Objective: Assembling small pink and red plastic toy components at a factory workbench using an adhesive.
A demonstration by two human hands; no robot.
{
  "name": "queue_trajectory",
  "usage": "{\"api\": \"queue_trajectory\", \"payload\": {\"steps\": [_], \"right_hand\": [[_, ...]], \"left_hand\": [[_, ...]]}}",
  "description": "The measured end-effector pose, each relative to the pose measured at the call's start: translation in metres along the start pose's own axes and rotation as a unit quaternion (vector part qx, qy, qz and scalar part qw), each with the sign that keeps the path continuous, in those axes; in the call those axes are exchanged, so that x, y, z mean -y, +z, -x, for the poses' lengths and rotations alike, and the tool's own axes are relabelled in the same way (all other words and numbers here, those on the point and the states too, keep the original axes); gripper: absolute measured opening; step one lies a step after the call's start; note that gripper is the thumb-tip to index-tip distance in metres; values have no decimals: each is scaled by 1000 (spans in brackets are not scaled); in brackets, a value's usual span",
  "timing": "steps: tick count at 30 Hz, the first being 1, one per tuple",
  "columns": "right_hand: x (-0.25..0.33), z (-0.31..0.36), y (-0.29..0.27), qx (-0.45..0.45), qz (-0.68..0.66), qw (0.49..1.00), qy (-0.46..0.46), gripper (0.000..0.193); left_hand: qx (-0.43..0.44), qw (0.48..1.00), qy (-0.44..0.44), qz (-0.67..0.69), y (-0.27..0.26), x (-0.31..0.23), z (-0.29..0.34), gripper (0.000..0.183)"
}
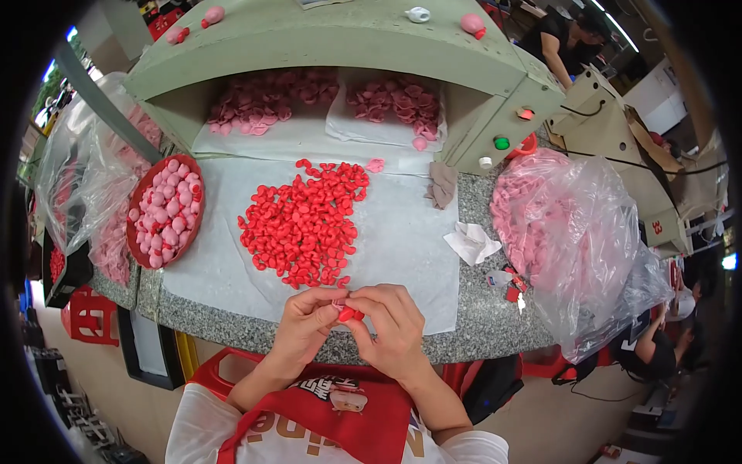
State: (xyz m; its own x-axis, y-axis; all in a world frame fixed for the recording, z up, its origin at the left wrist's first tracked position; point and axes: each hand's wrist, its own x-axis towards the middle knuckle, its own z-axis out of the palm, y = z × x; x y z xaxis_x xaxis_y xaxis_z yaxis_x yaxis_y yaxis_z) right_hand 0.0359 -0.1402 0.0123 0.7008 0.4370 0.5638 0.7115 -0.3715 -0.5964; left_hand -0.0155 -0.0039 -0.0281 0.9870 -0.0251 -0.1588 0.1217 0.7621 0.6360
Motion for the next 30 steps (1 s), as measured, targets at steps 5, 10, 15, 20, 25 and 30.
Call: {"api": "queue_trajectory", "payload": {"steps": [5, 10, 15, 20, 25, 30], "right_hand": [[-9, 7, 1, -19, 6, 1000, 8, 27], [-4, 17, -5, -59, -45, 994, 84, 36], [-10, 25, -16, -2, -523, 759, 388, 43], [-14, 23, -11, -3, -499, 767, 404, 41], [-18, 22, -8, 25, -496, 756, 425, 41], [-15, 9, -12, -19, -80, 988, 130, 41]], "left_hand": [[19, 997, -44, 59, 0, 1, -11, 32], [23, 1000, 10, -18, 11, 1, -10, 38], [66, 974, 105, -191, 19, -1, -9, 39], [70, 963, 118, -234, 26, -2, -11, 32], [56, 956, 123, -261, 21, -1, -14, 30], [-20, 992, -117, 50, 9, -7, -23, 28]]}}
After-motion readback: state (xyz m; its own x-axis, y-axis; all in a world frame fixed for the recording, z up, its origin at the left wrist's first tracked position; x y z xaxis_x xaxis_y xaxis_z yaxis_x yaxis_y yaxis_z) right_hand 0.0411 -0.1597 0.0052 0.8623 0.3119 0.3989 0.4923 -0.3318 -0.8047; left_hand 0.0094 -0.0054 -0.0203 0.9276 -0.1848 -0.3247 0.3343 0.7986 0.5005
